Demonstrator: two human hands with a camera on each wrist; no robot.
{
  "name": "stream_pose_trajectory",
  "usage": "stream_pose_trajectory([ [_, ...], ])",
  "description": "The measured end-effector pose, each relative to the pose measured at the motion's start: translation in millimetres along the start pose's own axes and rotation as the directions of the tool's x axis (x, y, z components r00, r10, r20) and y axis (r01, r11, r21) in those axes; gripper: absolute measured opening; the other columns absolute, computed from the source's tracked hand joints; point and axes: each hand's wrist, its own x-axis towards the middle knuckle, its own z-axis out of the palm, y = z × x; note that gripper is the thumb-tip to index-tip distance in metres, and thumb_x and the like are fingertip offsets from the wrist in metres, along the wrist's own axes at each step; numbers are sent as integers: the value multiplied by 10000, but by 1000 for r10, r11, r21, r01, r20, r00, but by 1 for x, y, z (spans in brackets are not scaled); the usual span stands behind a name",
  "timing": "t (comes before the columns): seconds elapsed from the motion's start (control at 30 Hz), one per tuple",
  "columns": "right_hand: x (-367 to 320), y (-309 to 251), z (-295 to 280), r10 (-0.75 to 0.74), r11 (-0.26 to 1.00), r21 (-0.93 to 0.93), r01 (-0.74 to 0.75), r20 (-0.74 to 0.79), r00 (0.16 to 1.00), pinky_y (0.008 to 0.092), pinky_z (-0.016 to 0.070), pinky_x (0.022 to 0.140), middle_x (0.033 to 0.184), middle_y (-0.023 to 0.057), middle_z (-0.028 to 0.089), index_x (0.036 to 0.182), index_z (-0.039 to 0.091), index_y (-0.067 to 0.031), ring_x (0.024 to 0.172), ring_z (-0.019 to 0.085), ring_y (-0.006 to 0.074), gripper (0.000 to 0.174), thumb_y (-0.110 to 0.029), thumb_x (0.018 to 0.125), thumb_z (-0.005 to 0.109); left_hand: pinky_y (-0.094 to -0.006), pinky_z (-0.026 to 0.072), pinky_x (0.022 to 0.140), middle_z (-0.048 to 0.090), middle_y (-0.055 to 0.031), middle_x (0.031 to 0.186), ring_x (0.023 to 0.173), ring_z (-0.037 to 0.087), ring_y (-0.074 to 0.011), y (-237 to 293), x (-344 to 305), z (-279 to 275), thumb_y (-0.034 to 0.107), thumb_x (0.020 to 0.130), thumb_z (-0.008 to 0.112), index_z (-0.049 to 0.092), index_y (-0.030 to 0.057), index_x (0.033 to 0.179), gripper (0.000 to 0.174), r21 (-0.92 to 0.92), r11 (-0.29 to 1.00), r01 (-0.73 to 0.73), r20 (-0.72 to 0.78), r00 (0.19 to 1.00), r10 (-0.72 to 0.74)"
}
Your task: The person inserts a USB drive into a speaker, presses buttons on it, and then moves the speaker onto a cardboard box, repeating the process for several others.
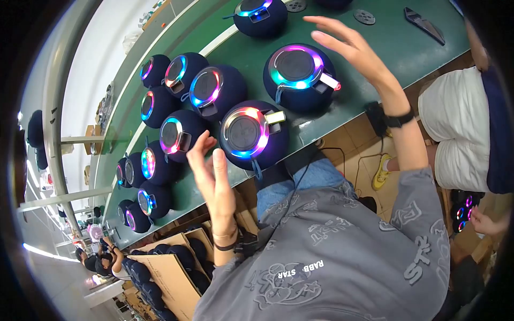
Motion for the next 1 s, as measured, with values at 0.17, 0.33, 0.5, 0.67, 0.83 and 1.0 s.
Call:
stream_pose_trajectory([
  [0.17, 2, -8, 24, 178, 969, 128, -213, 240, 954, 332, 414, 1170, 1417, 101, 673, 1484, 618, -32, 1338, 598, 208, 555, -420, 1094, 542, -375, 366, 1182, 575, -139, 1426, 1368, 526, -243, -40, 17, 26, 275, 1056, 581, 532, 2, 1509, 531, -538, 813, 224, 110, 974, -196],
  [0.33, -17, -23, 18, 223, 970, 74, -234, 132, 966, 326, 394, 1161, 1349, 112, 670, 1420, 629, -7, 1324, 574, 207, 584, -442, 1033, 667, -354, 408, 1161, 612, -113, 1391, 1334, 568, -215, -30, 22, 30, 206, 947, 641, 515, 9, 1504, 605, -691, 645, 328, 216, 944, -249],
  [0.5, -34, -26, 28, 285, 958, 0, -285, 40, 958, 340, 377, 1176, 1410, 104, 613, 1450, 611, -33, 1333, 564, 207, 530, -386, 1056, 640, -393, 390, 1200, 576, -137, 1425, 1365, 553, -248, -26, 15, 24, 84, 836, 788, 433, 20, 1562, 811, -603, 765, 225, 203, 971, -126],
  [0.67, -63, -33, 22, 306, 949, -51, -311, -85, 948, 350, 415, 1139, 1358, 147, 590, 1398, 666, -38, 1296, 576, 250, 557, -456, 1030, 690, -409, 376, 1221, 534, -153, 1468, 1401, 530, -272, -33, 31, 9, 150, 809, 889, 433, 19, 1579, 905, -592, 759, 273, 392, 920, -26],
  [0.83, -55, -43, 32, 284, 956, 75, -284, 11, 959, 324, 474, 1094, 1330, 139, 685, 1419, 636, -27, 1258, 633, 206, 599, -372, 950, 779, -472, 374, 1236, 390, -161, 1540, 1482, 428, -306, -19, 2, 16, 172, 981, 776, 394, 49, 1630, 763, -460, 859, 222, 184, 971, -152],
  [1.0, -44, -49, 25, 410, 901, 97, -423, 128, 903, 310, 537, 1016, 1240, 113, 731, 1405, 653, -25, 1136, 691, 182, 566, -289, 921, 779, -386, 337, 1231, 446, -165, 1533, 1447, 458, -272, -40, 13, 25, 76, 957, 653, 453, 11, 1599, 676, -564, 813, 144, 203, 979, -33],
])
